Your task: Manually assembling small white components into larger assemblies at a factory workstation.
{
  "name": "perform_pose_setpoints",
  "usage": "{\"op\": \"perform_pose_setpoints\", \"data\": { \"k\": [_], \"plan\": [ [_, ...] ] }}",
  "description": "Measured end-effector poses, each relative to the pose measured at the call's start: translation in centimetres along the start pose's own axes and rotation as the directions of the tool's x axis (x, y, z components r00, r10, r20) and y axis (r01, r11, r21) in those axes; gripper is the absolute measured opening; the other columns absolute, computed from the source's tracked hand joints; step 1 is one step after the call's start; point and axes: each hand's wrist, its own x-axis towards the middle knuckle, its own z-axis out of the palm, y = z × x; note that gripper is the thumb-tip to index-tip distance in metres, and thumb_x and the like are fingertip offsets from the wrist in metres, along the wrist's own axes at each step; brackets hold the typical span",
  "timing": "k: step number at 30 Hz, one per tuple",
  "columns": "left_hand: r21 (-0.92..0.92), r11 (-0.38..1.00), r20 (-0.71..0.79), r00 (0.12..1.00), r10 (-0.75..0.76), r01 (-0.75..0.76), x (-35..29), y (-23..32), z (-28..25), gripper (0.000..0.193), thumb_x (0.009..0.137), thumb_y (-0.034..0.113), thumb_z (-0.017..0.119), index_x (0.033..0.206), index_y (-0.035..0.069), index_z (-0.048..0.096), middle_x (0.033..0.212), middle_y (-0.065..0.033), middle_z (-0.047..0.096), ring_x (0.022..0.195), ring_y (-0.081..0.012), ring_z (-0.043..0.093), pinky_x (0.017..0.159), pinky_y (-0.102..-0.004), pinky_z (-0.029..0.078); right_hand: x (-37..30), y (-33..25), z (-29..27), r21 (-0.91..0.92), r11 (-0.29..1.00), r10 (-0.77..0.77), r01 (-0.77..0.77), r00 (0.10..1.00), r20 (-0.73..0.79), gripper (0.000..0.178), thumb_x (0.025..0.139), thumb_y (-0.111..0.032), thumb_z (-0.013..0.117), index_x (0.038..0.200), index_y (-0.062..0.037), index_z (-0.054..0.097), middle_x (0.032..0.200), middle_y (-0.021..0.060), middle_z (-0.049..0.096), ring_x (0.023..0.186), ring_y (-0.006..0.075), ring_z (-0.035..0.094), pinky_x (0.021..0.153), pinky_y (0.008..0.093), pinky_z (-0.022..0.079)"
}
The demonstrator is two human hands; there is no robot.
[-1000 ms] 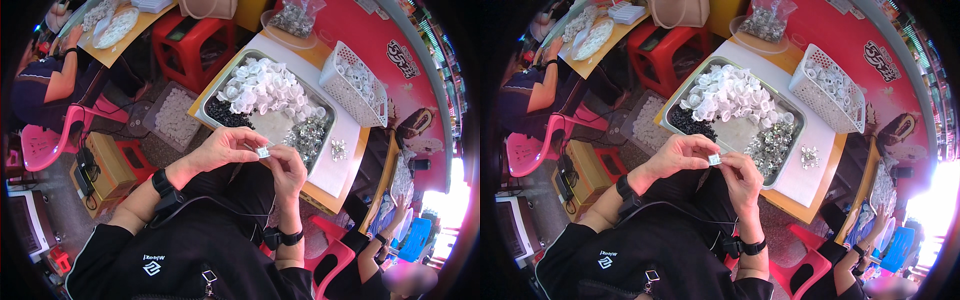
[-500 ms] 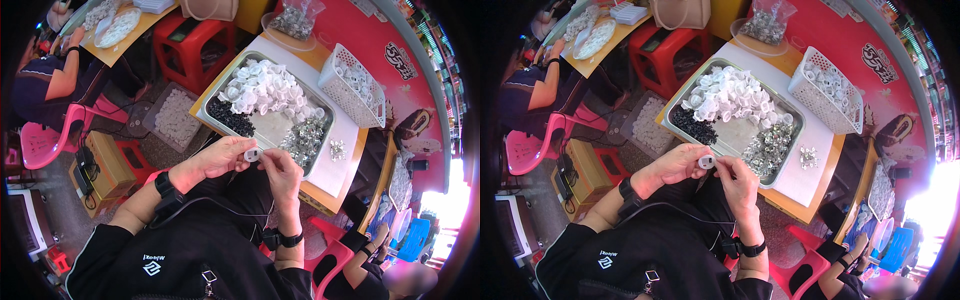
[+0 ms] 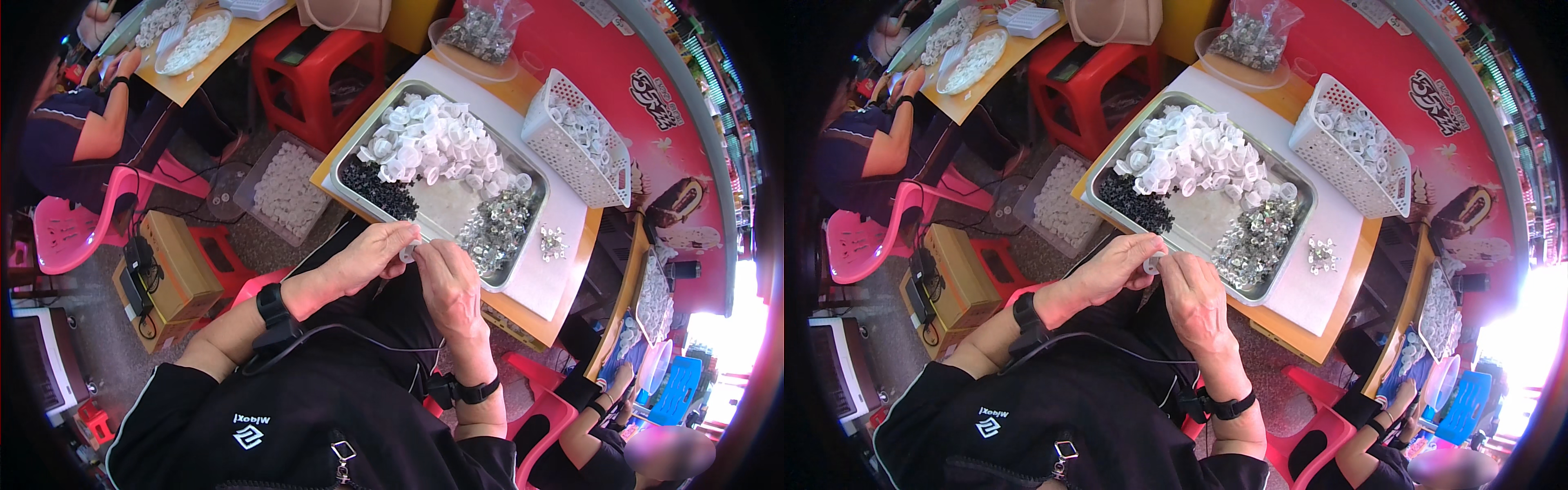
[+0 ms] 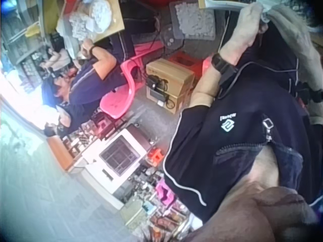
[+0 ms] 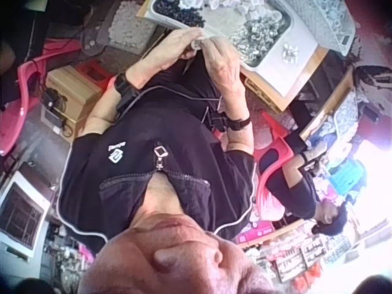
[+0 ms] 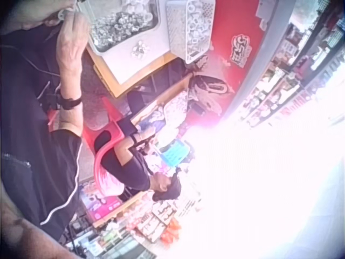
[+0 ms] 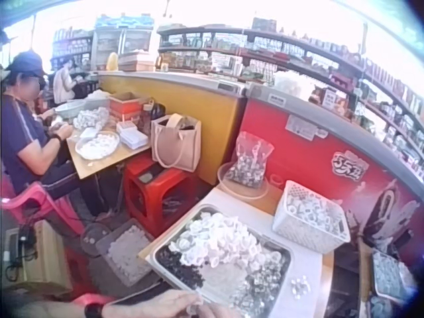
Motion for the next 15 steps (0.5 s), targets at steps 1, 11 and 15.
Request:
{"op": "perform_pose_setpoints", "data": {
  "k": [1,11,15],
  "plan": [
    [0.000,1.000,-0.002,1.000,-0.002,0.002,0.0,-0.1,0.1,0.032,0.101,0.038,0.046,0.094,0.008,0.056,0.072,0.0034,0.050,0.056,-0.0034,0.045,0.046,-0.0176,0.030,0.1,0.0,0.0,0.002,1.000,0.002,-0.002,1.000,0.001,0.020,0.074,0.003,0.062,0.093,-0.0015,0.061,0.085,0.0109,0.056,0.079,0.0268,0.059,0.070,0.0361,0.048],
    [-0.046,0.995,-0.001,0.996,-0.093,0.092,0.2,-1.3,-0.2,0.035,0.103,0.037,0.041,0.095,0.006,0.056,0.073,0.0026,0.049,0.057,-0.0050,0.044,0.048,-0.0181,0.031,-1.0,0.9,0.7,0.196,0.963,0.175,-0.183,0.983,0.060,0.015,0.079,0.003,0.067,0.093,-0.0007,0.063,0.086,0.0124,0.059,0.077,0.0273,0.062,0.068,0.0338,0.050],
    [-0.077,0.994,0.123,0.988,0.092,-0.083,0.8,0.5,0.4,0.034,0.104,0.036,0.039,0.099,0.006,0.054,0.079,0.0006,0.051,0.063,-0.0062,0.046,0.052,-0.0197,0.035,-1.2,0.3,1.5,0.570,0.647,0.621,-0.507,0.783,-0.009,0.014,0.084,0.002,0.067,0.098,0.0000,0.063,0.088,0.0065,0.061,0.079,0.0144,0.064,0.070,0.0254,0.051]
  ]
}}
